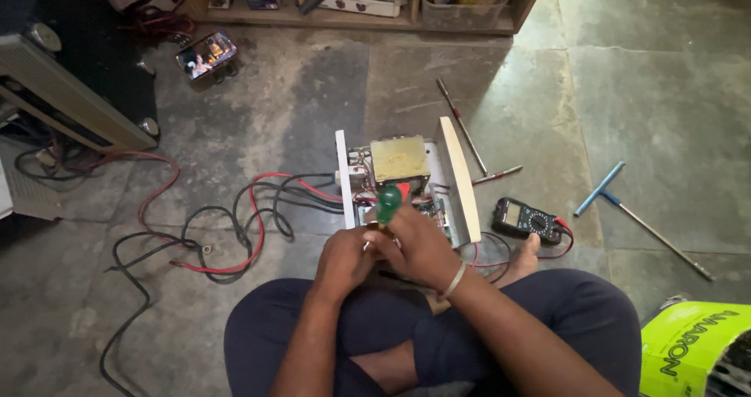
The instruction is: The person sits on the floor and works on an open electronic device, using a screwdriver to tighten screws and a multimeter to test connections. They adjust wires and components inside the device's casing throughout the clip.
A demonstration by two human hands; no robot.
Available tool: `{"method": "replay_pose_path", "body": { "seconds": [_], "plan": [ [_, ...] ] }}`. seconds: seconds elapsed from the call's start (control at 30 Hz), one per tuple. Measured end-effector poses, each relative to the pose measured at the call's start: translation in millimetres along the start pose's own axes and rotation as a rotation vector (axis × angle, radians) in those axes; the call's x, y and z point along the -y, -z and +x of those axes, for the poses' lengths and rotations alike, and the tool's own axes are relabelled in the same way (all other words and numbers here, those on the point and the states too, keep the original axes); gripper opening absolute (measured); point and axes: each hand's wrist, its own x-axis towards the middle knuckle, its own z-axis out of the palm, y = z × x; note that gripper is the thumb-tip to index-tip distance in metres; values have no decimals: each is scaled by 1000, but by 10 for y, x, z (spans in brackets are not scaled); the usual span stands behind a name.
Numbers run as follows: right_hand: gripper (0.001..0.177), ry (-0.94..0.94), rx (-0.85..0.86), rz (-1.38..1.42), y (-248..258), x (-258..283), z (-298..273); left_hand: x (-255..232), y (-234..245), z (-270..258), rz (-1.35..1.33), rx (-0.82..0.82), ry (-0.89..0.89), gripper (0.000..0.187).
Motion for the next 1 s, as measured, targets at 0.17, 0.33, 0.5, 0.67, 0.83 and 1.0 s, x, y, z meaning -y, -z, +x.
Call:
{"method": "replay_pose_path", "body": {
  "seconds": [0.17, 0.33, 0.5, 0.67, 0.83, 1.0],
  "plan": [
    [17, -26, 103, 96, 12, -17, -27, -1, 14, -34, -110, 21, -81, 17],
    [24, -194, 36, -63, -26, 3, 19, -82, 58, -22, -140, -167, -84, 29],
    [29, -67, -5, 95, 47, 44, 20, -96, -10, -12, -150, -77, -19, 13],
    [18, -226, 6, 8, 38, 43, 48, -139, -51, -56, -176, -316, -170, 26],
    [16, -118, 8, 93, 78, 64, 63, -176, 46, -15, -145, -130, -24, 18],
    [15, -193, 27, 33, 68, 62, 53, -191, 37, -66, -212, -229, -51, 33]
  ]
}}
